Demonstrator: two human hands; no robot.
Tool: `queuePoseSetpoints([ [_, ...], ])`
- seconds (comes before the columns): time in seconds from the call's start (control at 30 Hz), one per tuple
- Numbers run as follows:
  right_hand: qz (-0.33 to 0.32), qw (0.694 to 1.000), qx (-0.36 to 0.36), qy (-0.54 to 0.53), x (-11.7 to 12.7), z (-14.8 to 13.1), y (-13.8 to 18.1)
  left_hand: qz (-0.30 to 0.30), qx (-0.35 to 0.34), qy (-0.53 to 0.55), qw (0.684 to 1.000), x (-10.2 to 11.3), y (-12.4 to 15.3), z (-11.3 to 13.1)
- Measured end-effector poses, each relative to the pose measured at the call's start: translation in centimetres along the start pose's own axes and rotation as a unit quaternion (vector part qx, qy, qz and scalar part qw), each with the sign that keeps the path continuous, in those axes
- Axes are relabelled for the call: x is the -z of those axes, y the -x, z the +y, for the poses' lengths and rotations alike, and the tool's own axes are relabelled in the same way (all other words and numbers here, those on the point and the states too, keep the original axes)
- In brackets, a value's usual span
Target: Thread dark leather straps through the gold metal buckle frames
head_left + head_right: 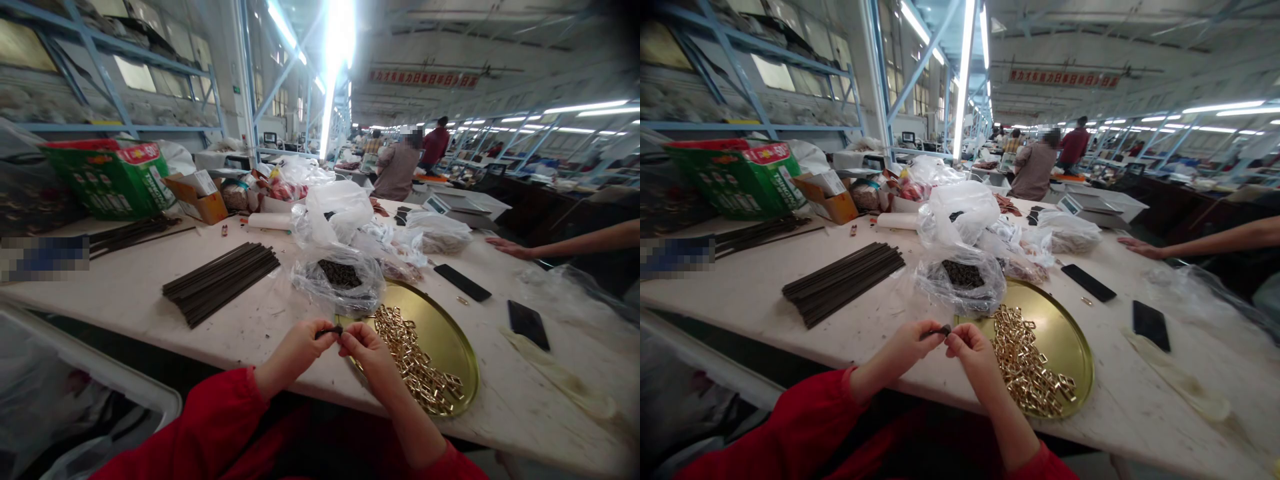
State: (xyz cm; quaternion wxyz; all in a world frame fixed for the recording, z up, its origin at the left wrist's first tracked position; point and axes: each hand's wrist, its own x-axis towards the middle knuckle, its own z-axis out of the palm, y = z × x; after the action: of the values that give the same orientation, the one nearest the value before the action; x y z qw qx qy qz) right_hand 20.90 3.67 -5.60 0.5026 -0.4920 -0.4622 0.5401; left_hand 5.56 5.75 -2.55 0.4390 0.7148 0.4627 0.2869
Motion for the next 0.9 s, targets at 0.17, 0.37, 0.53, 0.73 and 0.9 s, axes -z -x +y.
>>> queuePoseSetpoints([
  [0.17,-0.018,0.999,-0.015,-0.023,0.1,0.5,-0.4,-0.004,0.008,0.028,1.000,-0.3,-0.3,-0.3],
  [0.37,0.042,0.998,-0.003,0.054,0.6,4.0,-2.2,0.027,0.066,0.049,0.996,0.5,-2.1,-3.4],
  [0.53,0.113,0.985,0.014,0.132,3.4,4.9,-1.6,0.036,0.088,0.073,0.993,1.8,-1.6,-4.5],
  [0.73,0.003,0.859,0.021,0.512,5.4,3.1,-3.0,0.018,0.091,0.097,0.991,1.4,-1.4,-4.3],
  [0.9,-0.032,0.784,0.019,0.619,4.2,2.0,-7.3,0.008,0.088,0.101,0.991,1.1,-1.7,-4.7],
])
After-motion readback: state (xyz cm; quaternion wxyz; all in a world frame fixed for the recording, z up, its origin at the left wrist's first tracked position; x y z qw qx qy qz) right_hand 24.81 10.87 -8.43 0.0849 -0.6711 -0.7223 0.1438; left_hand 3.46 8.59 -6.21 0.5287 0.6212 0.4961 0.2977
